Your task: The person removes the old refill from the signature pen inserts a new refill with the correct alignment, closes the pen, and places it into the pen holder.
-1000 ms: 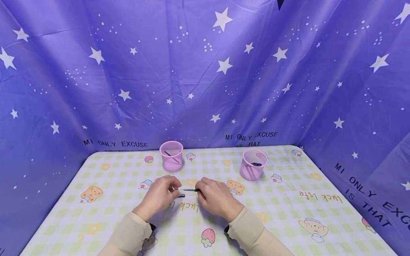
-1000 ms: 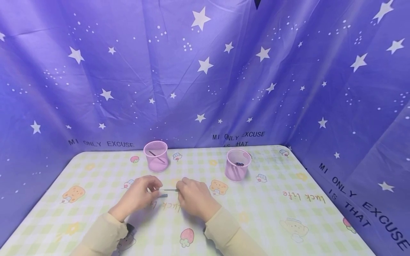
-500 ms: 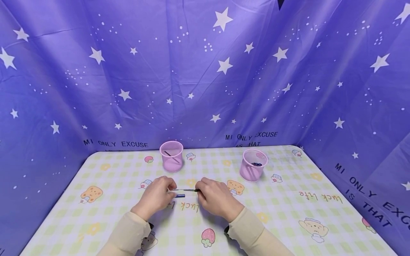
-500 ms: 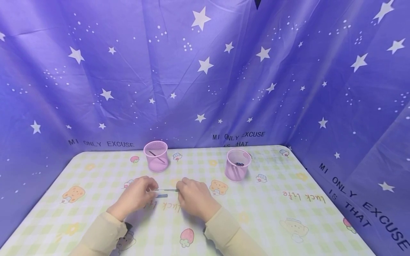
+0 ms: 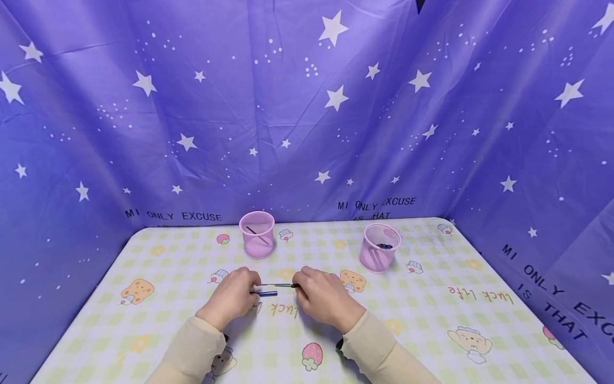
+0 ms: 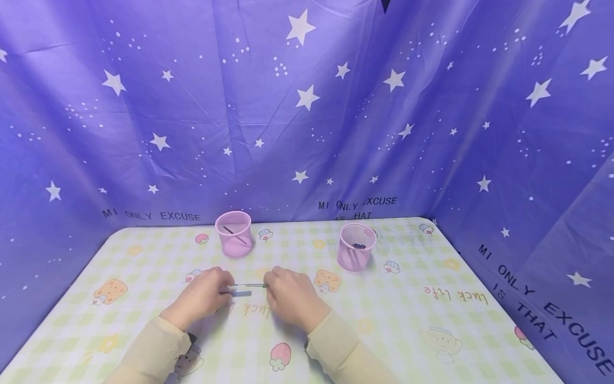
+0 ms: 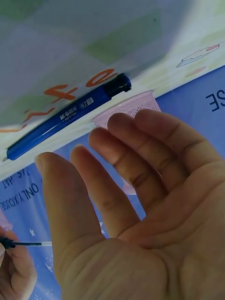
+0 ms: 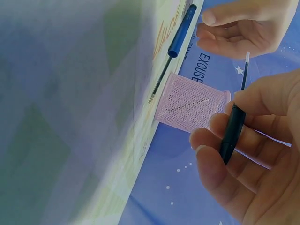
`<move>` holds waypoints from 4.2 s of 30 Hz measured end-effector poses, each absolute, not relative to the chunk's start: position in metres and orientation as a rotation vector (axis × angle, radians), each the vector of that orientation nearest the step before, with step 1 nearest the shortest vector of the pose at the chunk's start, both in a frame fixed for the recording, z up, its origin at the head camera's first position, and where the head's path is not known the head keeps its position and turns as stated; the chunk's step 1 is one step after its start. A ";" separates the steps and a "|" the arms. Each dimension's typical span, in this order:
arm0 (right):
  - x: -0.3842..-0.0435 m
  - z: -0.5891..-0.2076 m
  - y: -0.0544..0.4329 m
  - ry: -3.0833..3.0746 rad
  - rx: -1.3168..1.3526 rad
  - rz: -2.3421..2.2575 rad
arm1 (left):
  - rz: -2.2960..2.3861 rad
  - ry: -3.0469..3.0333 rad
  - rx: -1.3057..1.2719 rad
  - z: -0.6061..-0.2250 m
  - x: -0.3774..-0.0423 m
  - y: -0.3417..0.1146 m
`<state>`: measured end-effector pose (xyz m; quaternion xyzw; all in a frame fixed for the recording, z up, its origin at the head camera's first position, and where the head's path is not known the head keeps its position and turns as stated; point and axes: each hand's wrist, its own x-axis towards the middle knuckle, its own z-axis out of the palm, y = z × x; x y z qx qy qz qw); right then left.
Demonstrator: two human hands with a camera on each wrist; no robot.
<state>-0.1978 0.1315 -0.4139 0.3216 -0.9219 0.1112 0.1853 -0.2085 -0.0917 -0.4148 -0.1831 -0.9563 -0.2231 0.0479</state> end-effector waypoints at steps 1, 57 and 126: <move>-0.198 -0.414 0.132 -2.597 0.906 0.313 | -0.670 -2.918 -0.563 -0.415 -0.209 -0.092; -0.196 -0.412 0.132 -2.619 0.907 0.301 | -0.557 -3.019 -0.639 -0.425 -0.207 -0.093; -0.200 -0.417 0.136 -2.650 0.883 0.223 | -0.543 -2.940 -0.661 -0.395 -0.201 -0.106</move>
